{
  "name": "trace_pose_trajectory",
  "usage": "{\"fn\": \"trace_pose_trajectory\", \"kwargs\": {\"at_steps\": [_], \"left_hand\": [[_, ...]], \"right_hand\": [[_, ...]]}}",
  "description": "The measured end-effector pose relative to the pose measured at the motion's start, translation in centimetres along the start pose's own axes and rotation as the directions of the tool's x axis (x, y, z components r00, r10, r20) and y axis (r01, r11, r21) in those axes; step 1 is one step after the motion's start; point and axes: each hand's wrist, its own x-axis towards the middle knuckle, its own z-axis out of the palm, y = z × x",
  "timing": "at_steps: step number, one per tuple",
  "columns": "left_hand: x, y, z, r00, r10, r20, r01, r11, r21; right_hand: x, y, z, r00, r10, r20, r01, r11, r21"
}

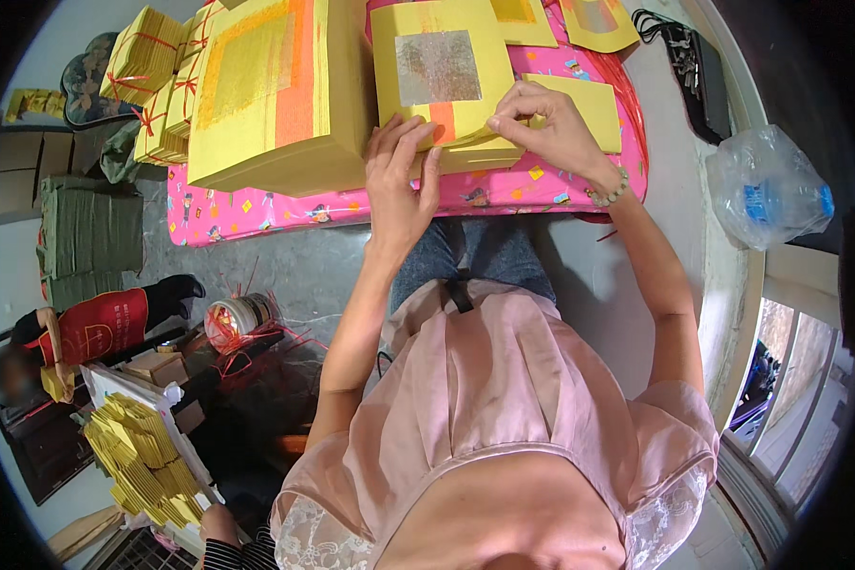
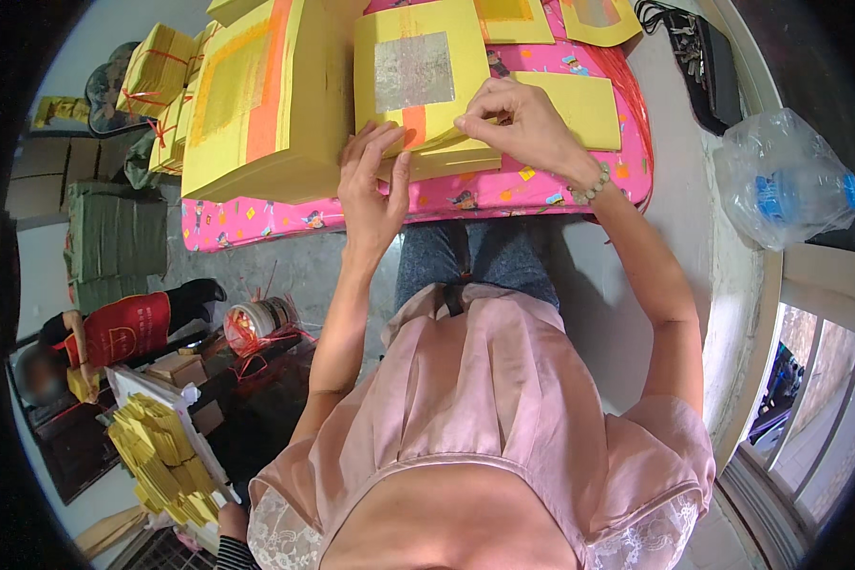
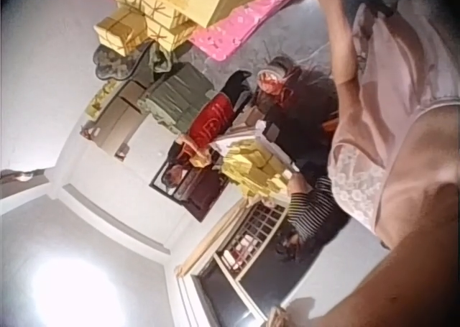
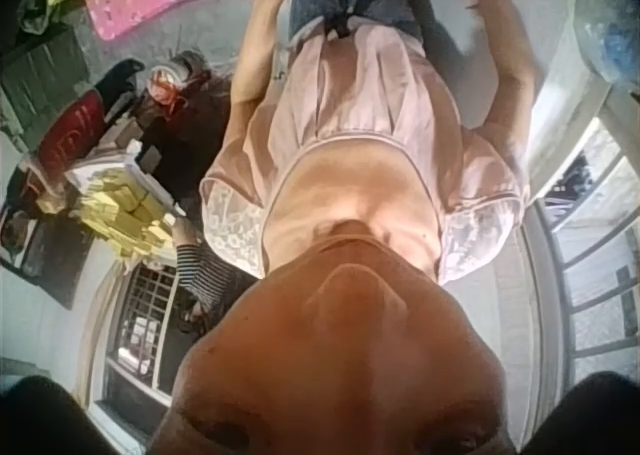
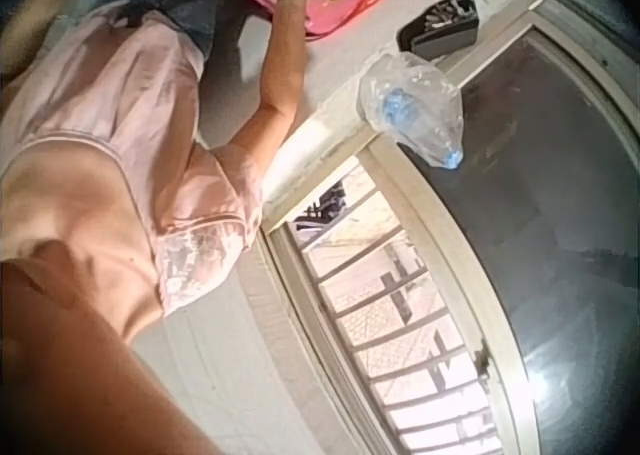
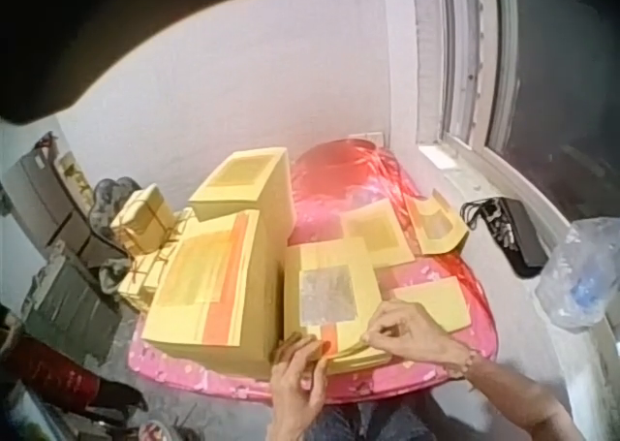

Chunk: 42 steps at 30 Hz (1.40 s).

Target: Folding and organizing stacks of yellow joss paper.

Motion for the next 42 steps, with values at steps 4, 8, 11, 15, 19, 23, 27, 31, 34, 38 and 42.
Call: {"fn": "trace_pose_trajectory", "kwargs": {"at_steps": [4,8,11,15,19,23,27,31,34,38,42], "left_hand": [[-0.1,0.0,-0.1,1.000,-0.018,0.006,0.018,1.000,0.002],[0.1,0.3,-0.2,1.000,-0.021,0.002,0.021,1.000,0.003],[0.5,0.8,-0.3,1.000,-0.009,-0.005,0.009,1.000,0.008],[0.8,0.1,0.2,0.998,0.061,0.002,-0.061,0.994,0.087],[1.6,0.6,0.0,0.994,0.113,-0.002,-0.110,0.973,0.202],[2.5,1.5,-0.6,0.997,0.077,0.025,-0.081,0.962,0.262],[3.3,2.4,-0.7,0.993,0.119,-0.010,-0.112,0.953,0.283],[3.8,3.1,-0.3,0.974,0.225,-0.004,-0.211,0.918,0.336],[4.6,2.6,0.4,0.983,0.149,0.110,-0.173,0.947,0.270],[6.0,1.3,1.7,0.974,0.139,0.178,-0.184,0.947,0.263],[7.7,0.7,2.8,0.967,0.136,0.214,-0.199,0.928,0.313]], "right_hand": [[0.1,-0.4,0.1,0.999,0.047,0.006,-0.047,0.998,0.031],[0.1,-0.3,0.1,0.999,0.053,0.003,-0.053,0.997,0.051],[0.1,-0.3,0.0,0.998,0.059,0.007,-0.059,0.997,0.040],[0.2,-0.4,-0.4,0.999,0.054,0.007,-0.054,0.998,0.027],[-0.6,-1.5,-0.2,0.991,-0.120,-0.059,0.113,0.987,-0.112],[-0.5,-2.2,-0.4,0.947,-0.318,-0.042,0.274,0.872,-0.406],[1.2,-2.5,-1.6,0.965,-0.257,-0.051,0.215,0.890,-0.403],[4.2,-1.8,-2.8,0.983,-0.071,-0.167,0.031,0.973,-0.230],[7.3,-1.1,-3.8,0.982,0.042,-0.184,-0.082,0.973,-0.214],[11.2,0.7,-4.0,0.980,-0.018,-0.199,-0.039,0.959,-0.280],[14.1,4.3,-4.1,0.983,-0.049,-0.176,0.005,0.971,-0.240]]}}
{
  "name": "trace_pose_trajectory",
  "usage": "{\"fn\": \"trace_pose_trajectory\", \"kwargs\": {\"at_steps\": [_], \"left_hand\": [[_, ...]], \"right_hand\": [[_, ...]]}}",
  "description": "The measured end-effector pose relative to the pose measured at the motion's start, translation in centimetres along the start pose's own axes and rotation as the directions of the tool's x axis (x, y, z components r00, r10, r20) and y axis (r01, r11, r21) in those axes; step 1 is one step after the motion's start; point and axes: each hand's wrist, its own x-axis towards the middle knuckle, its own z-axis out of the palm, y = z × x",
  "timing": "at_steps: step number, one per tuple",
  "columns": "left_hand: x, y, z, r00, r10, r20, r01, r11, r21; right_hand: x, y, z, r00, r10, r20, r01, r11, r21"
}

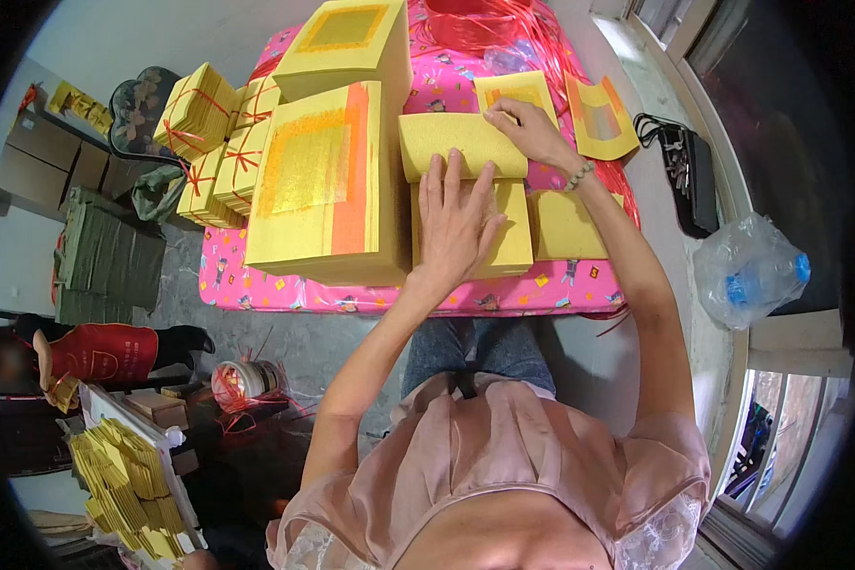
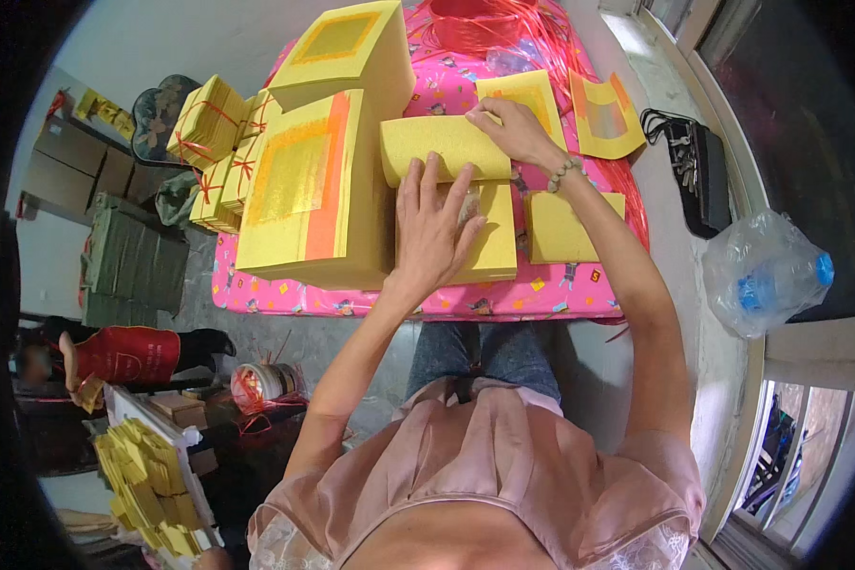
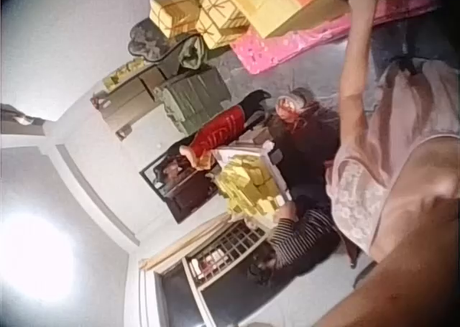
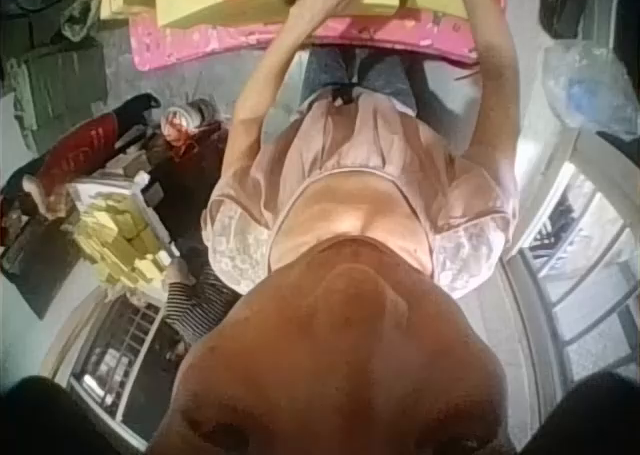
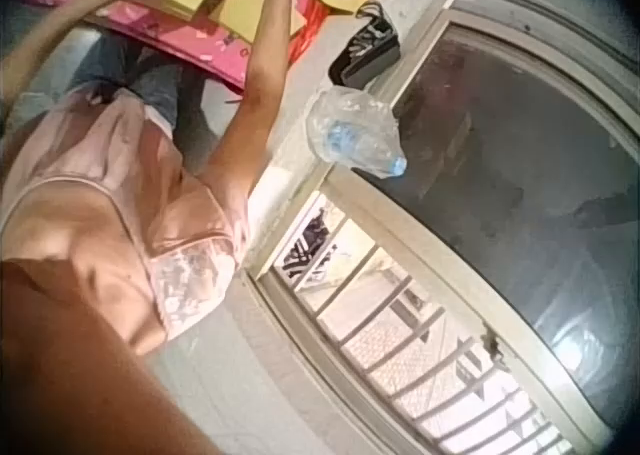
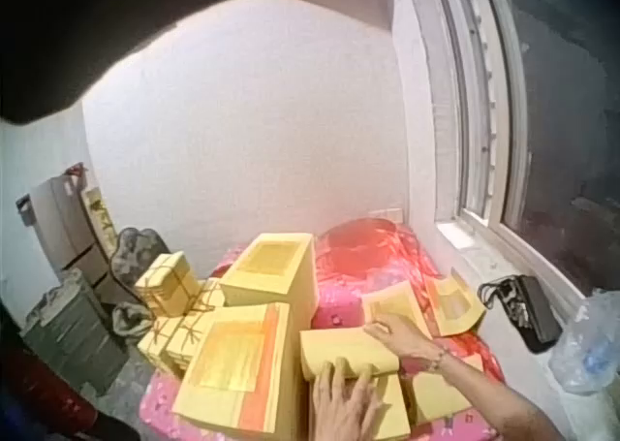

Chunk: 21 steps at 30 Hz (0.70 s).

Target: Folding and organizing stacks of yellow joss paper.

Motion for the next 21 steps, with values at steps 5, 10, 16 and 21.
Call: {"fn": "trace_pose_trajectory", "kwargs": {"at_steps": [5,10,16,21], "left_hand": [[1.0,-1.0,1.3,0.999,-0.039,0.021,0.039,0.999,0.007],[1.4,-1.4,1.9,0.996,-0.070,0.048,0.070,0.997,-0.017],[1.7,-1.8,2.6,0.997,-0.068,0.040,0.069,0.997,-0.025],[1.8,-2.0,2.5,0.997,-0.067,0.043,0.069,0.996,-0.063]], "right_hand": [[1.9,0.9,0.5,0.995,0.028,0.092,-0.011,0.984,-0.176],[3.3,-0.1,1.0,0.997,0.032,0.065,-0.005,0.928,-0.372],[4.8,-0.3,3.9,0.978,0.043,0.205,0.012,0.966,-0.258],[4.8,-0.5,4.6,0.957,0.087,0.277,-0.017,0.970,-0.244]]}}
